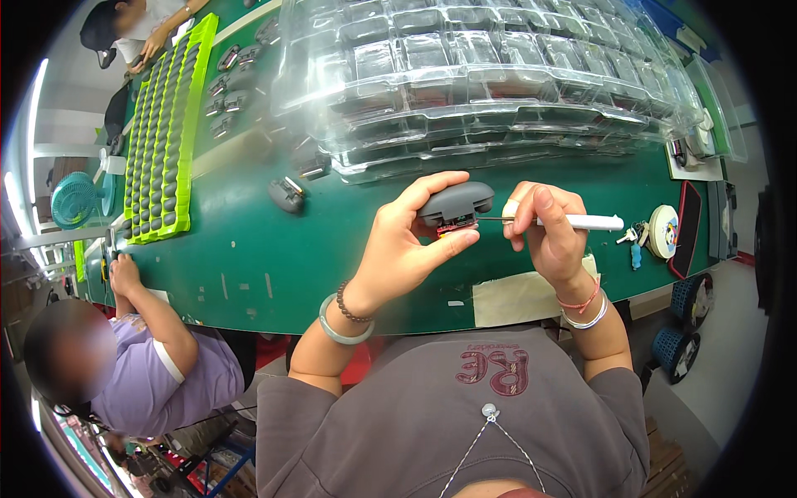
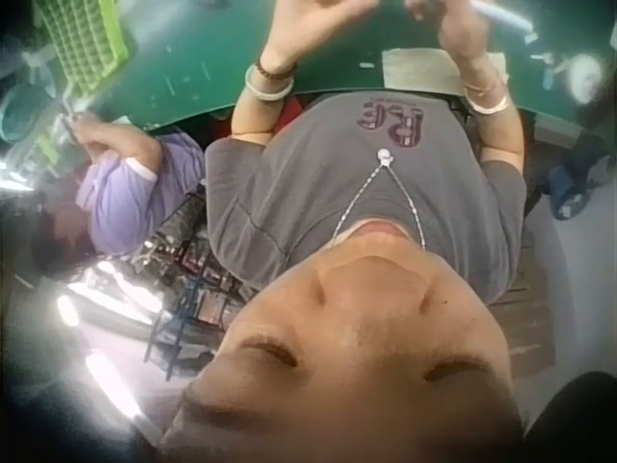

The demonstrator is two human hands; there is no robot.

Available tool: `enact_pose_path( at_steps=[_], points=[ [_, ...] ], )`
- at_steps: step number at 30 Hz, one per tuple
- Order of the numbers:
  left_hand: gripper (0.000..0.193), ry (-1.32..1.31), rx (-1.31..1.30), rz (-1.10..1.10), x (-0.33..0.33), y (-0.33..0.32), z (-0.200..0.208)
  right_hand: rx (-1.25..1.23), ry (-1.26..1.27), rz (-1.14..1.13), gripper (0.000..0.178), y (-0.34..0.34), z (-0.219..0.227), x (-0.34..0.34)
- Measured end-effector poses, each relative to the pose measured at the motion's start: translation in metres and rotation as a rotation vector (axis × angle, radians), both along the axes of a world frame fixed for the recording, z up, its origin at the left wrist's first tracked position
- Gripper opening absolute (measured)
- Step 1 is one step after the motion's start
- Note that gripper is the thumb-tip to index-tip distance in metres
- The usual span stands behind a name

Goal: The person assembles small black electronic components using a fine-tipped tool at a manufacturing workbench.

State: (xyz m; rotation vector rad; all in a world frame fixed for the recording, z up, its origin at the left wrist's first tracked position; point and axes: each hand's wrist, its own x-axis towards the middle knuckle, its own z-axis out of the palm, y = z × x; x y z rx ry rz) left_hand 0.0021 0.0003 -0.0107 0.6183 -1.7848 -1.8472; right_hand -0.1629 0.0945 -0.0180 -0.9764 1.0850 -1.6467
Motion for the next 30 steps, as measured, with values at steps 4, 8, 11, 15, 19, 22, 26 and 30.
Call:
enact_pose_path(
  at_steps=[4, 8, 11, 15, 19, 22, 26, 30],
  points=[
    [0.048, -0.016, 0.013, -0.033, 0.0003, 0.0004, 0.0003, 0.034, -0.123, 0.033, 0.047, -0.0022, -0.0014, 0.0008],
    [0.048, 0.01, 0.012, -0.044, 0.0014, 0.0007, -0.0021, 0.077, -0.279, 0.075, 0.046, -0.0038, -0.0029, -0.0005],
    [0.047, 0.031, 0.032, -0.045, 0.0018, 0.0012, -0.0021, 0.078, -0.37, 0.094, 0.045, -0.0042, -0.0071, -0.0004],
    [0.047, 0.017, 0.007, -0.033, 0.0022, 0.0016, -0.0023, 0.07, -0.37, 0.079, 0.044, -0.004, -0.0066, 0.002],
    [0.047, 0.008, -0.018, -0.028, 0.0027, 0.0018, -0.0011, 0.055, -0.243, 0.043, 0.044, -0.0025, -0.0034, 0.0032],
    [0.047, 0.026, 0.011, -0.028, 0.0027, 0.0016, -0.0016, 0.046, -0.273, 0.046, 0.044, -0.0023, -0.0043, 0.0019],
    [0.046, 0.024, 0.031, -0.035, 0.0027, 0.0017, -0.0025, 0.053, -0.293, 0.046, 0.043, -0.0032, -0.0032, 0.0032],
    [0.046, 0.022, 0.041, -0.041, 0.0029, 0.0027, -0.0008, 0.049, -0.304, 0.053, 0.043, -0.0026, -0.0051, 0.0024]
  ],
)
